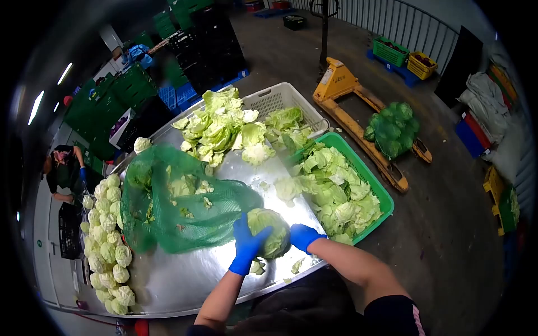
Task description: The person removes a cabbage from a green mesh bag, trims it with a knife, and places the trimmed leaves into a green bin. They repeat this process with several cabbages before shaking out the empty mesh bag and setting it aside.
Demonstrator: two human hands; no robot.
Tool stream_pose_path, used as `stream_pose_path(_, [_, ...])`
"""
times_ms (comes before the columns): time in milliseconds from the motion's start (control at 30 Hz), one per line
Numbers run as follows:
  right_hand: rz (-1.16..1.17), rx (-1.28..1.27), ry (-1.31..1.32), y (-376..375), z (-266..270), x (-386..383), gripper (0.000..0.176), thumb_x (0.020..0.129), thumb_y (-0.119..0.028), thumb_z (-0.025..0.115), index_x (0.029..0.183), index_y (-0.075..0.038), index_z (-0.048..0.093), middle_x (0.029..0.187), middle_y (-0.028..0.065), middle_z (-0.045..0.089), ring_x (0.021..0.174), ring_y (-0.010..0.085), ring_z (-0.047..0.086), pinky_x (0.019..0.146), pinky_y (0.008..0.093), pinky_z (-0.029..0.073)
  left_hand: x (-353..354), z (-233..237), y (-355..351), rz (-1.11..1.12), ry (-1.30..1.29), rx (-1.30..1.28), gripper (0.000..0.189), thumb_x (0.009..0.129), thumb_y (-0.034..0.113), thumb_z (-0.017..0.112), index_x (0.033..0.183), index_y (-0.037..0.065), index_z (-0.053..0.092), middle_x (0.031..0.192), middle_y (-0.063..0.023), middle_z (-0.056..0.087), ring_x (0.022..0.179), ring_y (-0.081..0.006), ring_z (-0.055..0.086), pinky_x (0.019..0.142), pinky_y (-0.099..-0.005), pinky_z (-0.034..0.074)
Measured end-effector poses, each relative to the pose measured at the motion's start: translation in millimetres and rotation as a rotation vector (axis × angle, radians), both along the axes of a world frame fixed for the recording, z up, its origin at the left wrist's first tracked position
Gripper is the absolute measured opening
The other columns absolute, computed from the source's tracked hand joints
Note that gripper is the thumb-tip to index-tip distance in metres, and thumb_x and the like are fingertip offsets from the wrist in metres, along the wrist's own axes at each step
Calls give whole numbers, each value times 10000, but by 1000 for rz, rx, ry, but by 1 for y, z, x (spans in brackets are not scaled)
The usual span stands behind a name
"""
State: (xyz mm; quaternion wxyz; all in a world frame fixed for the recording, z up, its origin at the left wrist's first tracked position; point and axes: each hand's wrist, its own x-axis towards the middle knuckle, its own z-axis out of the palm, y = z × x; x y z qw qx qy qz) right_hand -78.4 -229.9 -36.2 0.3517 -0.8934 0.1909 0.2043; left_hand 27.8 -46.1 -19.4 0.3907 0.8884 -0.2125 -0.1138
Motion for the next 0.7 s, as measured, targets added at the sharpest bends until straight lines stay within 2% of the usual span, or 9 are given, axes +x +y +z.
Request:
stream_pose_path(133, [74, -5, 65, 1, 24, -12, 360, 914, -265, 469, 1069, 21, 623, 1072, 293, 637, 1009, 434, 625, 865, 473, 504, -25, -3, 10, 7, -112, -16, 1143, 641, 584, 814, 1454, -19, 282, 1398, -362, 294, 1247, -509, 373, 1030, -538, 368])
stream_pose_path(267, [75, -47, -3, 6, -29, -11, 345, 920, -247, 457, 1094, 0, 624, 1080, 260, 646, 1009, 411, 631, 871, 462, 507, -5, 15, -1, -15, 100, 38, 1093, 668, 548, 811, 1437, -38, 300, 1390, -304, 331, 1257, -460, 388, 1028, -504, 379])
stream_pose_path(367, [55, -14, -41, 20, -40, -11, 331, 927, -230, 448, 1114, -12, 613, 1090, 242, 649, 1025, 407, 624, 881, 460, 504, -11, 5, 18, -20, -7, -105, 1096, 656, 515, 832, 1435, -42, 299, 1379, -290, 344, 1259, -448, 390, 1046, -499, 363])
stream_pose_path(400, [93, -35, -107, 22, -45, -10, 370, 918, -232, 481, 1214, -28, 568, 1038, 229, 669, 898, 365, 671, 794, 433, 538, -17, -3, 25, -30, -86, -142, 1085, 654, 467, 851, 1437, -38, 294, 1378, -268, 349, 1278, -434, 375, 1071, -483, 341])
stream_pose_path(500, [-165, 363, -102, 26, -41, -19, 475, 900, -246, 528, 1341, -71, 491, 976, 202, 678, 734, 272, 671, 677, 376, 553, -30, -14, 43, 4, -40, -321, 1070, 658, 444, 857, 1436, -32, 299, 1396, -254, 336, 1299, -420, 355, 1098, -467, 314])
stream_pose_path(533, [-229, 546, -6, 23, -49, -20, 684, 867, -204, 665, 1479, -184, 358, 989, 152, 691, 753, 229, 665, 673, 342, 539, -35, -10, 45, -1, -50, -350, 1050, 666, 412, 858, 1441, -21, 295, 1408, -238, 329, 1316, -398, 343, 1111, -457, 302])
stream_pose_path(633, [-301, 512, -140, 22, -40, -34, 692, 881, -196, 661, 1495, -204, 342, 1041, 104, 682, 705, 174, 630, 613, 297, 528, -43, 6, 43, -47, 57, -505, 1036, 674, 385, 855, 1447, -13, 290, 1418, -227, 324, 1325, -379, 339, 1124, -447, 294])
stream_pose_path(667, [-310, 479, -217, 17, -31, -39, 711, 891, -202, 663, 1509, -203, 312, 1157, 107, 647, 875, 163, 621, 741, 304, 519, -36, -16, 45, -123, -36, -512, 1012, 690, 348, 846, 1452, -5, 282, 1423, -209, 325, 1333, -349, 339, 1126, -431, 300])
stream_pose_path(700, [-325, 450, -276, 12, -21, -48, 731, 901, -209, 665, 1523, -203, 282, 1273, 110, 613, 1044, 151, 612, 868, 312, 510, -42, -3, 38, -88, 140, -631, 1005, 701, 337, 840, 1454, -7, 270, 1429, -200, 320, 1330, -334, 352, 1123, -423, 308])
